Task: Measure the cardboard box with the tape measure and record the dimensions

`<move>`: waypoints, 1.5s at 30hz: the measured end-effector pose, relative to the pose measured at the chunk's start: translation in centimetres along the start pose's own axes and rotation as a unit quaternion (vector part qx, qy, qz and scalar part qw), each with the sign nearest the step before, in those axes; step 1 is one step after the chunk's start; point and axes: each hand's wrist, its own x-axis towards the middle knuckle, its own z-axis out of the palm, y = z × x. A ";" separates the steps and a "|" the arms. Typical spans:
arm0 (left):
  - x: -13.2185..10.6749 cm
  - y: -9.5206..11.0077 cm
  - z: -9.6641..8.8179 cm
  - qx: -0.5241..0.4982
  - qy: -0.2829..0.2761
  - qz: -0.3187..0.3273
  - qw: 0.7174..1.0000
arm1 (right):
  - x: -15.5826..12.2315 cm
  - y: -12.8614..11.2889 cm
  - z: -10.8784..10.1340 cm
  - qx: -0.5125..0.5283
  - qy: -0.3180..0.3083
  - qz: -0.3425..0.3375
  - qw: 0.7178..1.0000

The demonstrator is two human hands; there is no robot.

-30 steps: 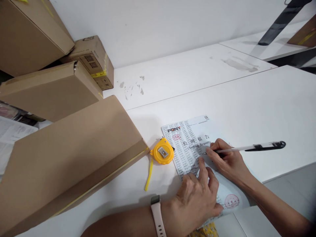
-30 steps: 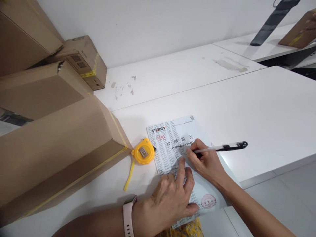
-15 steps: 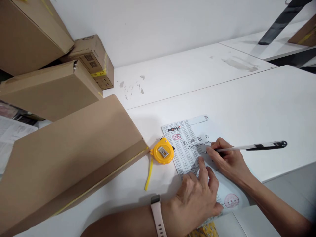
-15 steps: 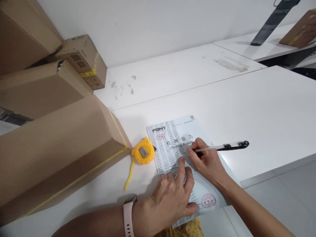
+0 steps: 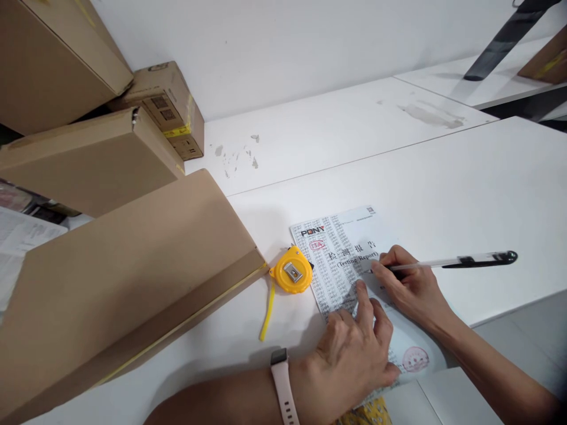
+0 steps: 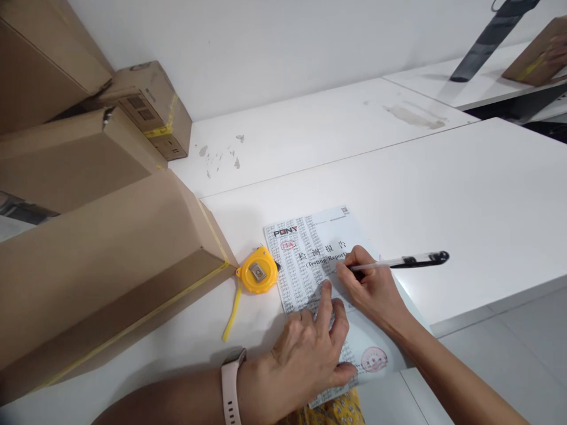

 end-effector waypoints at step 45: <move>-1.8 -8.8 -2.6 -0.267 0.120 -0.245 0.924 | 0.3 -1.1 0.8 -0.088 0.162 -0.225 0.957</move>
